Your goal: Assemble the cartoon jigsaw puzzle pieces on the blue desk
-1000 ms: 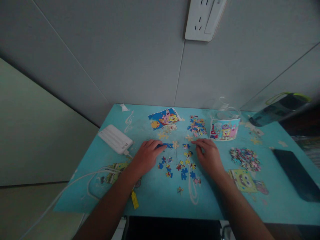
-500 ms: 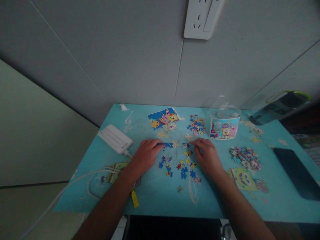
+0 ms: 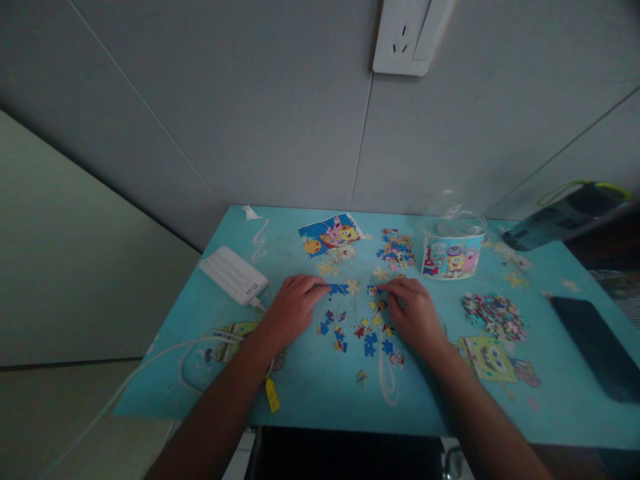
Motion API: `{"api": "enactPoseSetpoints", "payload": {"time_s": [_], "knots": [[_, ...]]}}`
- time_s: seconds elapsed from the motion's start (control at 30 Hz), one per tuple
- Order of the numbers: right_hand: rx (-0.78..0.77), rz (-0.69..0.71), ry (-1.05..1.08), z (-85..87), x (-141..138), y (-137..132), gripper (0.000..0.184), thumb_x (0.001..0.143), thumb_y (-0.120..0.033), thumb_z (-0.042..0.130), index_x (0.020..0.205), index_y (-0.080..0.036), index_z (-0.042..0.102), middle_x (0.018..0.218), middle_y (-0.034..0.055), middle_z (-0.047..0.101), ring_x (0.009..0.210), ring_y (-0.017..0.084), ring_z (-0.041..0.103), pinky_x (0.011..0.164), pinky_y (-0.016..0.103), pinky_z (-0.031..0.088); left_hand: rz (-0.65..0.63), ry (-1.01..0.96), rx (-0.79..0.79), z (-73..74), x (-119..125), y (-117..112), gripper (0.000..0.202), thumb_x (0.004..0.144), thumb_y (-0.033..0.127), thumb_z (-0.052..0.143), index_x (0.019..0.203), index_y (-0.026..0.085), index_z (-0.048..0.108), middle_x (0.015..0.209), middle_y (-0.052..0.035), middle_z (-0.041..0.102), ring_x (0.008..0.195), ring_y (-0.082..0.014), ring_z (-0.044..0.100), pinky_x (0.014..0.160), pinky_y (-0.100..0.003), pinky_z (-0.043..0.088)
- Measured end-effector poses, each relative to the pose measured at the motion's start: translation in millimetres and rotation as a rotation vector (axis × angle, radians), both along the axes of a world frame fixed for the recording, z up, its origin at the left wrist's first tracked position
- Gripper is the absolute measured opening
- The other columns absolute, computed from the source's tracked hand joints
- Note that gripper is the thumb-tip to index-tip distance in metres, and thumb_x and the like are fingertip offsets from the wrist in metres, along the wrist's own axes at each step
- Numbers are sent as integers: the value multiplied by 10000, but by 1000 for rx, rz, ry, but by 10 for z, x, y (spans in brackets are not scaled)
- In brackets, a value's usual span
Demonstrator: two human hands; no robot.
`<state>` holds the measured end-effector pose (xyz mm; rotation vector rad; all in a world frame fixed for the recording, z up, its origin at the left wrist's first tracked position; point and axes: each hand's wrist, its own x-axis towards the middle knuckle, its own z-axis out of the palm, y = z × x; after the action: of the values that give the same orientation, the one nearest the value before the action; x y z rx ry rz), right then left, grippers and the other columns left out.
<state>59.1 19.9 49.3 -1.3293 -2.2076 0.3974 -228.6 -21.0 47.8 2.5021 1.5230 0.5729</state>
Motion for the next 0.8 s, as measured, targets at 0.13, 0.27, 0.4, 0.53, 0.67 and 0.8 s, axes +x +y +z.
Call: {"api": "enactPoseSetpoints", "payload": {"time_s": [0.13, 0.27, 0.4, 0.53, 0.67, 0.8], "knots": [[3, 2, 4, -9, -8, 3, 313, 887, -111, 526, 1070, -239, 746, 1011, 69, 696, 959, 250, 598, 891, 407, 467, -39, -25, 24, 26, -35, -4, 343, 943, 122, 510, 1248, 242, 607, 1178, -58, 620, 1084, -226, 553, 935, -431, 430], [12, 1, 8, -19, -7, 10, 324, 882, -111, 524, 1073, -245, 749, 1000, 70, 697, 952, 250, 600, 881, 408, 472, -131, -16, -3, 72, -118, -17, 243, 967, 298, 566, 1194, 250, 639, 1162, -57, 626, 1073, -223, 557, 961, -442, 408], [14, 5, 6, -16, -6, 6, 322, 881, -118, 521, 1069, -243, 751, 1000, 75, 701, 950, 253, 602, 879, 418, 475, -205, -30, -49, 103, -147, -34, 239, 920, 399, 644, 1100, 244, 673, 1148, -52, 628, 1069, -219, 557, 972, -438, 396], [10, 12, 7, -8, -14, -5, 321, 883, -120, 517, 1071, -239, 748, 999, 79, 700, 953, 258, 601, 885, 422, 474, -247, -17, -88, 107, -98, -49, 257, 898, 423, 670, 1088, 251, 690, 1148, -48, 624, 1082, -223, 553, 964, -424, 393], [6, 14, 10, -2, -23, -9, 329, 879, -110, 519, 1078, -239, 746, 993, 74, 700, 942, 254, 600, 881, 416, 472, -240, -15, -101, 91, -64, -51, 222, 913, 387, 657, 1092, 262, 700, 1134, -42, 626, 1080, -216, 552, 953, -407, 394], [-4, 14, 13, 11, -26, -10, 324, 884, -112, 524, 1086, -241, 742, 1003, 72, 697, 955, 254, 599, 884, 408, 469, -234, -15, -111, 86, -62, -49, 221, 943, 358, 619, 1131, 264, 686, 1135, -39, 629, 1074, -209, 551, 958, -404, 391]]}}
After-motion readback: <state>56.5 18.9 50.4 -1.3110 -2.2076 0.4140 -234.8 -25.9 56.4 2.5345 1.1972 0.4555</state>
